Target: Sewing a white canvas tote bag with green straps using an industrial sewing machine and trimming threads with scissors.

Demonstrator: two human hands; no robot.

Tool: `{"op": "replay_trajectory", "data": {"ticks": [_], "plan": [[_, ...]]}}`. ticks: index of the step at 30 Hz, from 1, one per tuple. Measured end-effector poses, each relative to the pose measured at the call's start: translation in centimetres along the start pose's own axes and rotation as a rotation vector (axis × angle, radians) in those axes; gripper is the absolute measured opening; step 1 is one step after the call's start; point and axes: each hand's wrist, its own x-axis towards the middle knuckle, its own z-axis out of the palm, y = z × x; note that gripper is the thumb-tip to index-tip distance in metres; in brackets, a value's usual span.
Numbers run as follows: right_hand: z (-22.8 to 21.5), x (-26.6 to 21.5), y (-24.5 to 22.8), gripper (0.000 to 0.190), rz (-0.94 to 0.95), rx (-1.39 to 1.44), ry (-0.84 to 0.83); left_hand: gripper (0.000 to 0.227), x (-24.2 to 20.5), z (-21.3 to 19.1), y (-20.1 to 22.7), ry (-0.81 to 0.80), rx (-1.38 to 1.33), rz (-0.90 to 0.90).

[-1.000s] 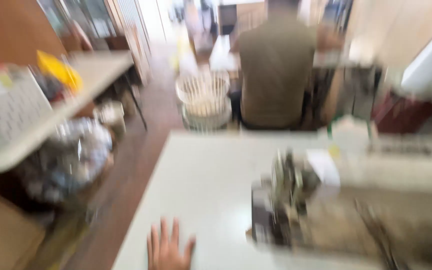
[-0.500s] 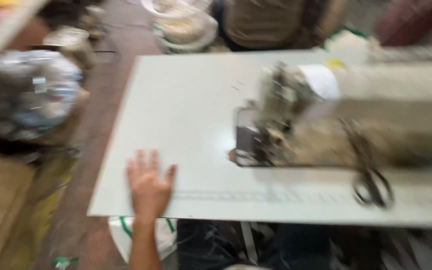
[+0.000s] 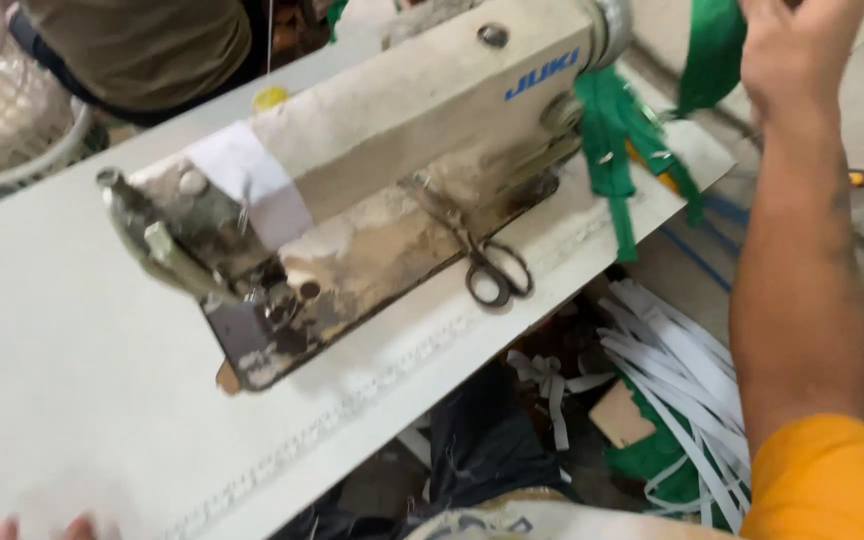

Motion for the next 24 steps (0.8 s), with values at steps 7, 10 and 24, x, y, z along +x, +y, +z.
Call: {"op": "replay_trajectory", "data": {"ticks": [7,10,24], "plan": [[1.3,-15.4,-18.1,0.024,0.302,0.357,-0.169,0.055,-4.5,-3.3,26.9,-0.166,-0.858,0.277],[5.6,-20.0,-27.0,0.012,0.339,0.859,-0.512,0.07,-2.0,-3.2,31.7,-0.436,-1.009,0.307],[11.6,-17.8,-38.7,0.029,0.088,1.115,-0.92,0.021,-0.7,-8.3,27.9,-0.202,-1.072,0.075]]}}
